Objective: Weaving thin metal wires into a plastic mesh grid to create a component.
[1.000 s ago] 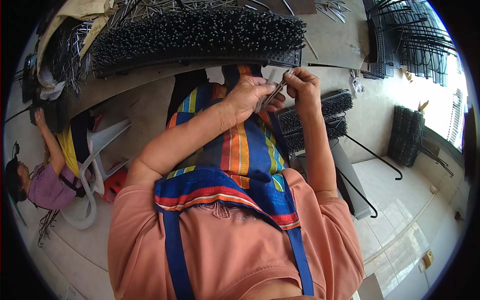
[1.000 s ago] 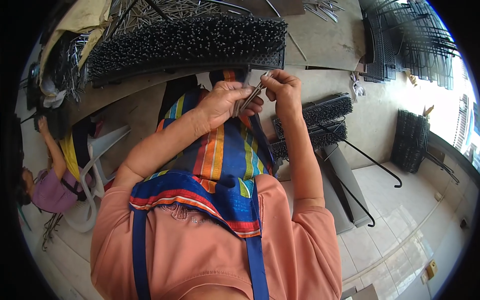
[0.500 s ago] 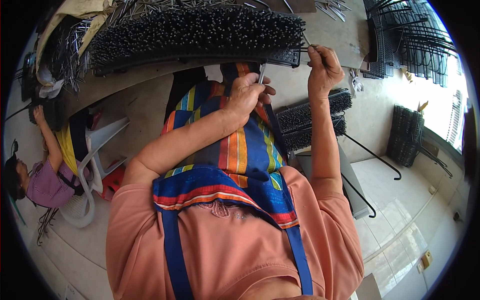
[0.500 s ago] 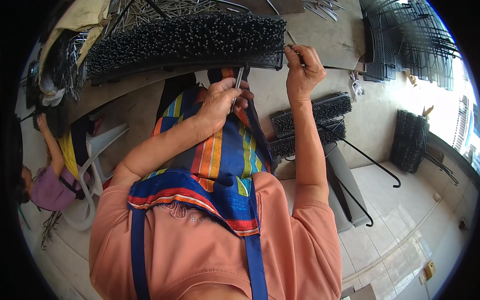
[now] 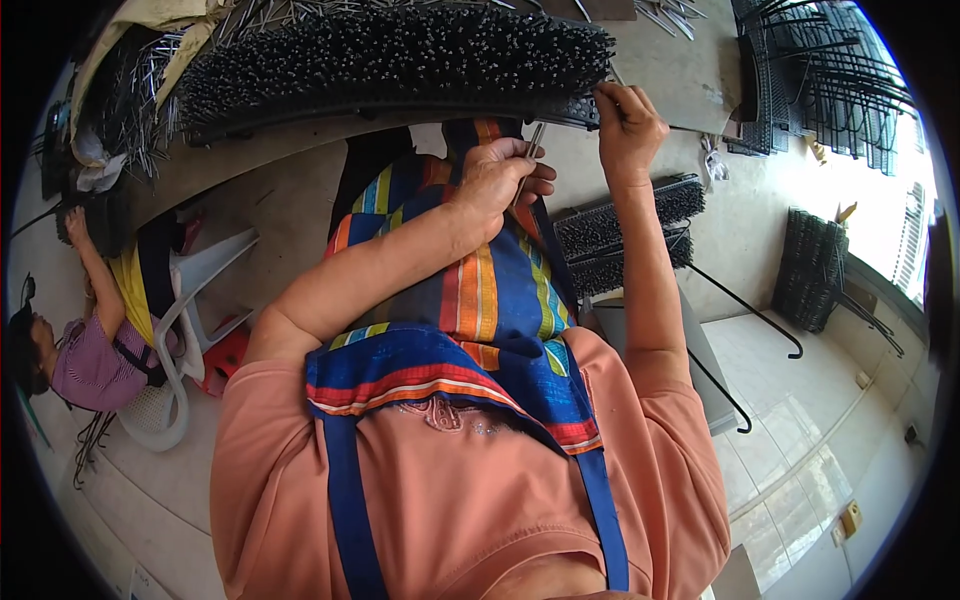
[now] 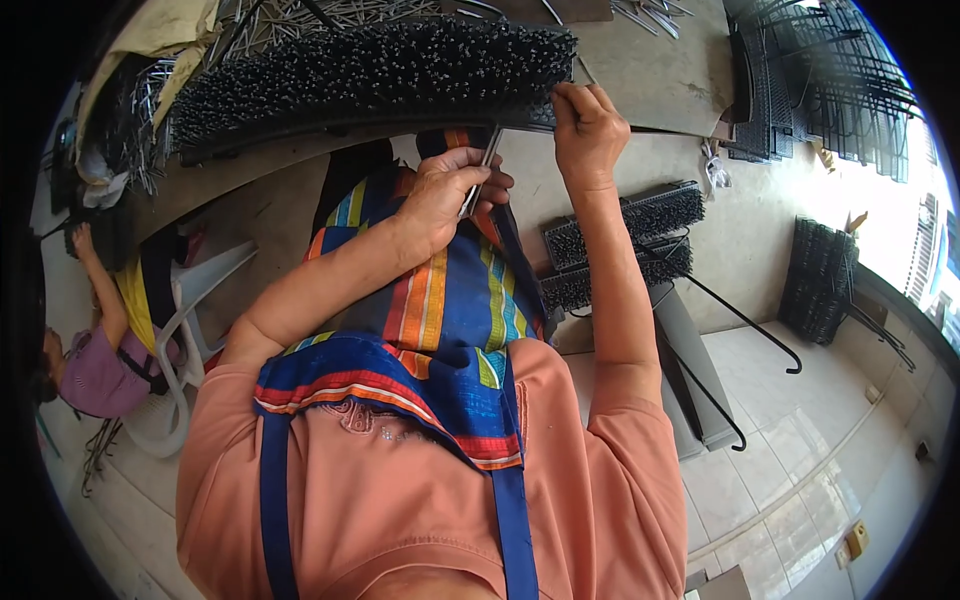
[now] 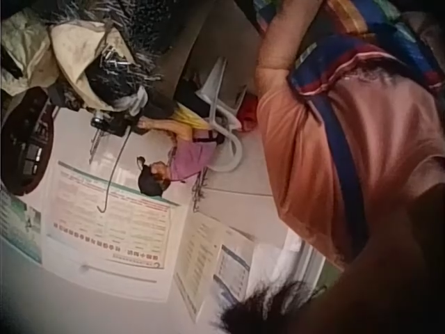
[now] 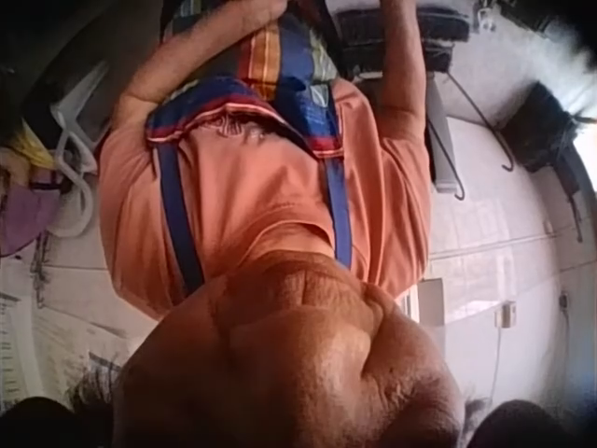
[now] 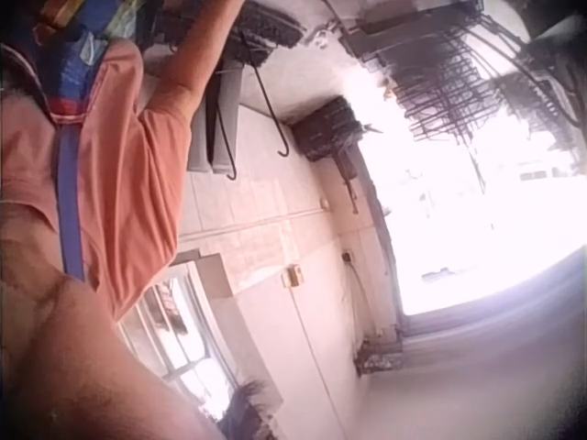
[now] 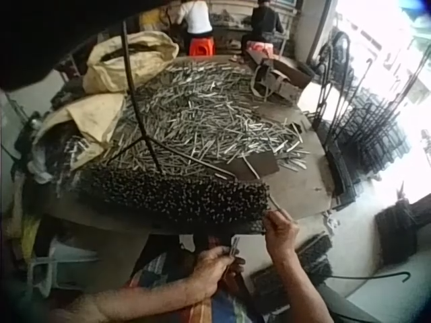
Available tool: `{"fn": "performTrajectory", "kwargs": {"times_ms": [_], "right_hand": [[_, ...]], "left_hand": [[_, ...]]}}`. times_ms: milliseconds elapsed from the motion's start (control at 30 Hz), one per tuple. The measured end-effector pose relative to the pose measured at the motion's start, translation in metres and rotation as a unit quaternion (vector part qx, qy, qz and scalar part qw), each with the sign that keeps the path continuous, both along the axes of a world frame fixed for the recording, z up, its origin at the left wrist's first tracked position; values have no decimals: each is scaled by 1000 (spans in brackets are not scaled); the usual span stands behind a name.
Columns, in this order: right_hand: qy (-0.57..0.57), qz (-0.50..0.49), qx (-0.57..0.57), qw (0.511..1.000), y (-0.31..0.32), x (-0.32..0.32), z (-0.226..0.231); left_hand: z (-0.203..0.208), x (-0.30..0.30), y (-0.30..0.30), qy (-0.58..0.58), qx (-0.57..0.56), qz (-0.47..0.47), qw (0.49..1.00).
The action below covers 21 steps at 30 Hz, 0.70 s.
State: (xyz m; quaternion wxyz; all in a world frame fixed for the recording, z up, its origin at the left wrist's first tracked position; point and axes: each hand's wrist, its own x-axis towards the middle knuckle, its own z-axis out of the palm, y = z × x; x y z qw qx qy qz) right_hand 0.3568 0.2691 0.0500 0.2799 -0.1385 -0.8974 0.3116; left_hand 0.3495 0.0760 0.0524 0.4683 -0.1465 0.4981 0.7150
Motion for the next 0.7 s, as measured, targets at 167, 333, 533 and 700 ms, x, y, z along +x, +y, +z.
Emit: {"fn": "performTrajectory", "kwargs": {"times_ms": [167,333,533,700], "right_hand": [[-146,10,-406,902,-18,18,25],[-140,45,-527,837,-28,35,12],[168,-87,-377,907,4,14,6],[73,-89,-133,984,14,7,-11]], "left_hand": [[6,-1,4,19,23,-2,1000],[7,0,10,-5,62,-4,998],[-6,2,2,-64,14,5,998],[-5,6,5,-79,40,-29,996]]}}
